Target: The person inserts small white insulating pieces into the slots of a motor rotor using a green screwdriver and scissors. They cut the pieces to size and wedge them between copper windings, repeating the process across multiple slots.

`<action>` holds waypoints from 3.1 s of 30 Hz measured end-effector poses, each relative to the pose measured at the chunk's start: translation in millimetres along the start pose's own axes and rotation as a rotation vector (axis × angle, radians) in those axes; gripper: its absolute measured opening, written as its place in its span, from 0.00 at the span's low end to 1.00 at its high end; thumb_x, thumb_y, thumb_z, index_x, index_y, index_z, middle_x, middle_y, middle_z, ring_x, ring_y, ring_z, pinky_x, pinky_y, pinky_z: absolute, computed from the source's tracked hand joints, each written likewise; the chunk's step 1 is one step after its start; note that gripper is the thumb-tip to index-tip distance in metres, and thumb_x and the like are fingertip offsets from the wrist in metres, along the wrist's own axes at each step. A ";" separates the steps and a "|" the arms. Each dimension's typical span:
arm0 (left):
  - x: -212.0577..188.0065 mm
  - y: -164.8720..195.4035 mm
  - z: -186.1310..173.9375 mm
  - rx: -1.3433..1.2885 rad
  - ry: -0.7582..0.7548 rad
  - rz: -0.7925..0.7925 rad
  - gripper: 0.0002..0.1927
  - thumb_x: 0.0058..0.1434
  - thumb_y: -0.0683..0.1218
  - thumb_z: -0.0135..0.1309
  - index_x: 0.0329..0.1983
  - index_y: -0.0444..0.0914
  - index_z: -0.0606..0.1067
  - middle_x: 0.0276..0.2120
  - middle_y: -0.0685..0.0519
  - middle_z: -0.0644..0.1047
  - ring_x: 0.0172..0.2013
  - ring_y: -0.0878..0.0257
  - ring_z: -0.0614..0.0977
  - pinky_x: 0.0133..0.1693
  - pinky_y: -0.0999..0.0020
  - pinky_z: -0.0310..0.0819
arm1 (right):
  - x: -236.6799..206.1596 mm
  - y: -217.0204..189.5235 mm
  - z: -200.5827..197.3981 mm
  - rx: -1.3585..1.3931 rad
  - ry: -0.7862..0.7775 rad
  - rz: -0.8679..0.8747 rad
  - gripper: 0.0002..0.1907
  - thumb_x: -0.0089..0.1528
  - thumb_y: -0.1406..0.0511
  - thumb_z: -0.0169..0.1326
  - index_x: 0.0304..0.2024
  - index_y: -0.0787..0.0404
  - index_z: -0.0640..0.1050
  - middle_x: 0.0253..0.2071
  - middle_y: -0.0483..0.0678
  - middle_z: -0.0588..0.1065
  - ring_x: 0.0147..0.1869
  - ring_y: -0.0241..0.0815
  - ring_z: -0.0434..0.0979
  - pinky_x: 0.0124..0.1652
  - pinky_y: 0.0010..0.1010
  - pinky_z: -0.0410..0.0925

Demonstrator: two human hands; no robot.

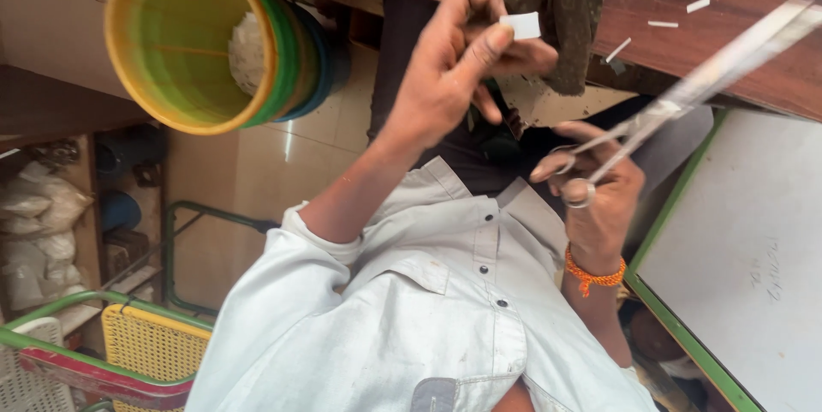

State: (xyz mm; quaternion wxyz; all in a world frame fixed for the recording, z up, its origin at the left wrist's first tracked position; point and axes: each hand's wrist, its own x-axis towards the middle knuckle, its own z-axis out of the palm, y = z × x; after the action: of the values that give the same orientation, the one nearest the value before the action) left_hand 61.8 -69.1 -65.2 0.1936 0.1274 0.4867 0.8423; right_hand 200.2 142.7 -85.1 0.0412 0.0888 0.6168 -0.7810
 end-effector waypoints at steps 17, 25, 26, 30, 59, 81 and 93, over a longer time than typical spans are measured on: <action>-15.8 14.2 17.0 0.396 0.221 0.046 0.07 0.65 0.41 0.59 0.44 0.33 0.81 0.43 0.50 0.84 0.36 0.69 0.85 0.35 0.78 0.81 | 18.0 -8.0 14.8 -0.581 -0.422 0.196 0.41 0.40 0.60 0.72 0.57 0.60 0.80 0.28 0.41 0.79 0.25 0.30 0.68 0.28 0.25 0.65; -14.5 16.0 18.0 0.492 0.191 0.182 0.06 0.68 0.40 0.58 0.42 0.31 0.81 0.33 0.48 0.84 0.41 0.65 0.88 0.53 0.71 0.84 | 14.1 -7.9 12.7 -0.508 -0.421 0.240 0.30 0.47 0.62 0.71 0.52 0.63 0.81 0.26 0.42 0.79 0.29 0.28 0.77 0.31 0.20 0.70; -14.3 15.3 17.5 0.483 0.196 0.168 0.06 0.68 0.40 0.58 0.42 0.31 0.81 0.32 0.48 0.84 0.39 0.66 0.88 0.53 0.71 0.84 | 13.9 -7.5 12.2 -0.495 -0.417 0.246 0.30 0.48 0.62 0.71 0.51 0.63 0.81 0.26 0.43 0.79 0.30 0.28 0.79 0.32 0.20 0.72; -14.5 11.7 12.6 0.392 0.197 0.055 0.07 0.69 0.42 0.58 0.43 0.32 0.81 0.38 0.50 0.85 0.35 0.68 0.88 0.38 0.75 0.87 | 10.3 -9.6 10.8 -0.605 -0.385 0.207 0.23 0.51 0.62 0.70 0.46 0.64 0.83 0.28 0.45 0.82 0.31 0.31 0.84 0.33 0.22 0.75; -41.8 -5.0 14.2 0.270 0.039 -0.139 0.06 0.70 0.43 0.55 0.43 0.34 0.75 0.33 0.54 0.83 0.28 0.69 0.85 0.24 0.77 0.76 | 64.6 -91.1 14.9 -0.692 -0.300 -0.270 0.16 0.66 0.77 0.60 0.55 0.70 0.74 0.46 0.52 0.79 0.49 0.39 0.83 0.49 0.26 0.78; -37.3 -1.1 28.1 0.188 0.138 -0.034 0.05 0.72 0.41 0.53 0.43 0.33 0.72 0.33 0.53 0.79 0.33 0.73 0.81 0.28 0.78 0.79 | 65.5 -77.7 49.3 -0.753 -0.147 -0.578 0.08 0.62 0.78 0.65 0.41 0.68 0.79 0.41 0.54 0.81 0.45 0.40 0.85 0.44 0.25 0.78; -22.1 6.2 51.5 0.314 0.160 0.087 0.09 0.67 0.36 0.59 0.50 0.33 0.76 0.36 0.55 0.78 0.32 0.73 0.79 0.33 0.78 0.77 | 72.2 -29.2 43.7 0.101 -0.032 -0.317 0.13 0.74 0.62 0.58 0.47 0.66 0.74 0.42 0.43 0.71 0.40 0.29 0.72 0.39 0.18 0.69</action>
State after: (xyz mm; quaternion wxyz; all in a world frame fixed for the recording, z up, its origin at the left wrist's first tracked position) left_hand 101.0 -42.1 -35.0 0.0954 0.1096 0.6202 0.7709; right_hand 120.5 110.4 -61.2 -0.0770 -0.0201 0.5824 -0.8090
